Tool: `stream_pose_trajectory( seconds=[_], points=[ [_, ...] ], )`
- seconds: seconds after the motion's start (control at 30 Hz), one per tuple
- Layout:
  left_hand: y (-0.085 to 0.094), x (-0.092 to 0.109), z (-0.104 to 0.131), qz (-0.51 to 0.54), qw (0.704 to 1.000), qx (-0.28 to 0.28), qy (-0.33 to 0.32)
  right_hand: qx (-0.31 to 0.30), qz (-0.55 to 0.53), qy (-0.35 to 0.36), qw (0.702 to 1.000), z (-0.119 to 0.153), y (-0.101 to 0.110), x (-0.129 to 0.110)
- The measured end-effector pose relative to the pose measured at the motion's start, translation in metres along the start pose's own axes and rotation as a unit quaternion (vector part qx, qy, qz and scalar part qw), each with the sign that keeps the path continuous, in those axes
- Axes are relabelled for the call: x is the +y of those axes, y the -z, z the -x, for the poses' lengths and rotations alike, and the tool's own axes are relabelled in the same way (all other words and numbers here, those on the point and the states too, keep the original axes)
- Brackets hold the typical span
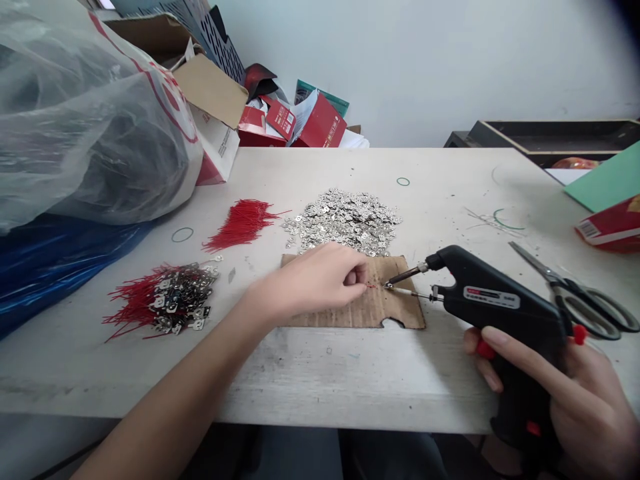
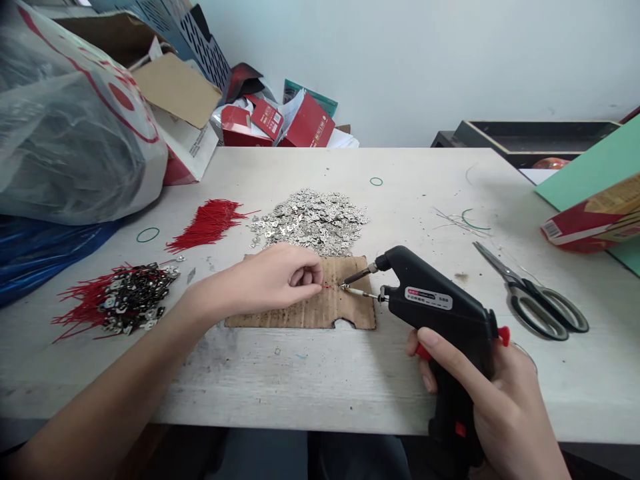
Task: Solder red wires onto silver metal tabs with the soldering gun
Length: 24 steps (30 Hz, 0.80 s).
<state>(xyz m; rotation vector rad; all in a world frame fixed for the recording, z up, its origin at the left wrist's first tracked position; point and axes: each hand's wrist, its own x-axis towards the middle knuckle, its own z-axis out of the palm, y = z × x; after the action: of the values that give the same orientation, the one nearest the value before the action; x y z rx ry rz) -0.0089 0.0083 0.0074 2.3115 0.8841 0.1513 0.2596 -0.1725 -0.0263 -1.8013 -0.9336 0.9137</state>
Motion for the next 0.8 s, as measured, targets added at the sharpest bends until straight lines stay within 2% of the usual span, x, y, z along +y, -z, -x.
stream_pose_trajectory(
  seconds=[0.17, 0.3, 0.43, 0.63, 0.73, 0.8],
  points=[
    [0.0, 0.0, 0.0, -0.003, 1.0, 0.002, -0.002, -0.017, 0.01, 0.032, 0.999, -0.013, 0.011, 0.023],
    [-0.001, 0.002, -0.001, -0.001, 1.0, 0.014, -0.007, -0.014, 0.001, 0.031, 0.999, -0.006, 0.007, 0.013],
    [-0.003, 0.005, -0.002, -0.009, 1.0, 0.021, -0.007, 0.001, 0.002, -0.016, 1.0, 0.004, -0.001, -0.002],
    [-0.006, 0.006, -0.002, -0.018, 0.999, 0.025, -0.011, -0.026, -0.013, 0.002, 1.0, -0.006, 0.006, 0.013],
    [-0.006, 0.005, -0.002, -0.017, 0.999, 0.029, -0.008, -0.023, -0.018, 0.013, 0.999, -0.008, 0.006, 0.014],
    [-0.006, 0.005, -0.002, -0.013, 1.0, 0.026, -0.004, -0.01, -0.017, 0.044, 0.999, -0.007, 0.005, 0.013]
  ],
)
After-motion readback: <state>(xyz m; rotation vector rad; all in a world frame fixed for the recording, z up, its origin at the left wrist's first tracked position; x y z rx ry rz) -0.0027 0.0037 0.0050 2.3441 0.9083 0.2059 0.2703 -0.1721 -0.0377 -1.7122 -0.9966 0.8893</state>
